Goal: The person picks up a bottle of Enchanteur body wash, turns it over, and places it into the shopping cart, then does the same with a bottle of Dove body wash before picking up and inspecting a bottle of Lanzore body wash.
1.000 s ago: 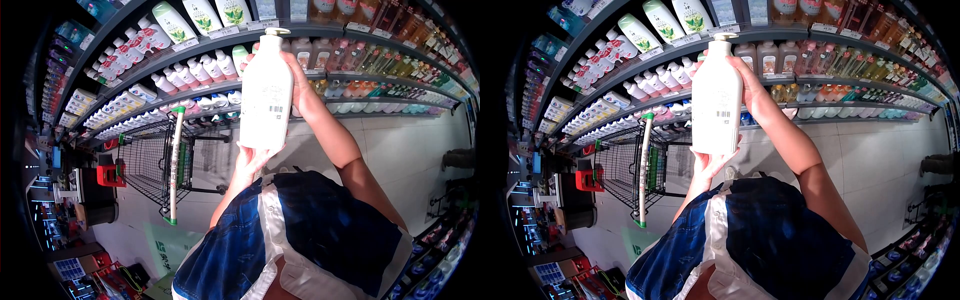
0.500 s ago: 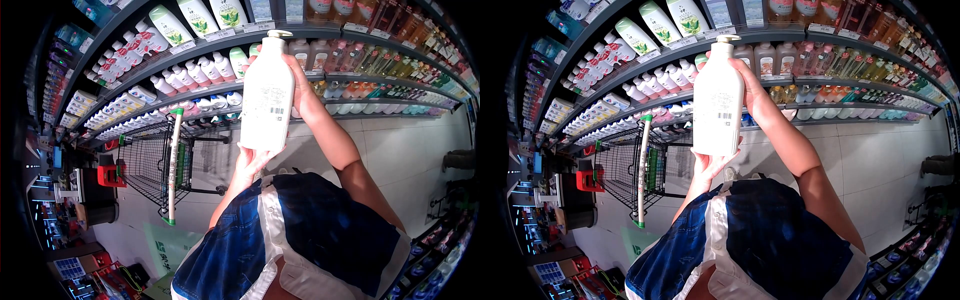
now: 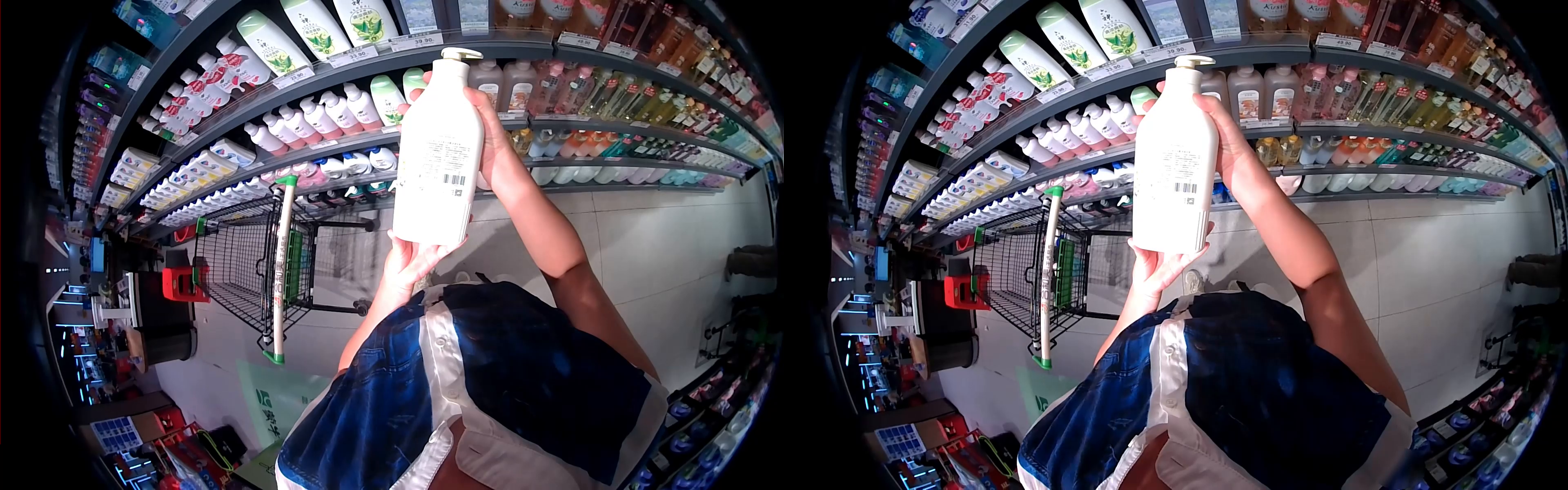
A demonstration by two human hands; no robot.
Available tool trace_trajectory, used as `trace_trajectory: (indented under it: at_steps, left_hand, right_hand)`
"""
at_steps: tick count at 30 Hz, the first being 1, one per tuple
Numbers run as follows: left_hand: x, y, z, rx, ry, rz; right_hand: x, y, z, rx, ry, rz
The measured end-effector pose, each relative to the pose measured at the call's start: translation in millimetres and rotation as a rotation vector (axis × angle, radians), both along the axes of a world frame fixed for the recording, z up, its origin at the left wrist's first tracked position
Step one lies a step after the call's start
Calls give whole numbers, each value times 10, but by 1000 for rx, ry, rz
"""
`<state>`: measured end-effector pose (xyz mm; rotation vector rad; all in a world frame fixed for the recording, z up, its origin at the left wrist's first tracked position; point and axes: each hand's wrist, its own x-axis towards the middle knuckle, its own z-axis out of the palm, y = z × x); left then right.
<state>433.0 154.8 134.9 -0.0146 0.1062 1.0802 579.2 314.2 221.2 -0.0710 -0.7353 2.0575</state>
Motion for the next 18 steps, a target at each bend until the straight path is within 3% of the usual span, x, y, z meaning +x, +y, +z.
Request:
trace_trajectory:
  at_steps: [18]
  left_hand:
    - [-52,-54,21,-8,-14,-17]
  right_hand:
    - [-62,-29,-44,-37,12,2]
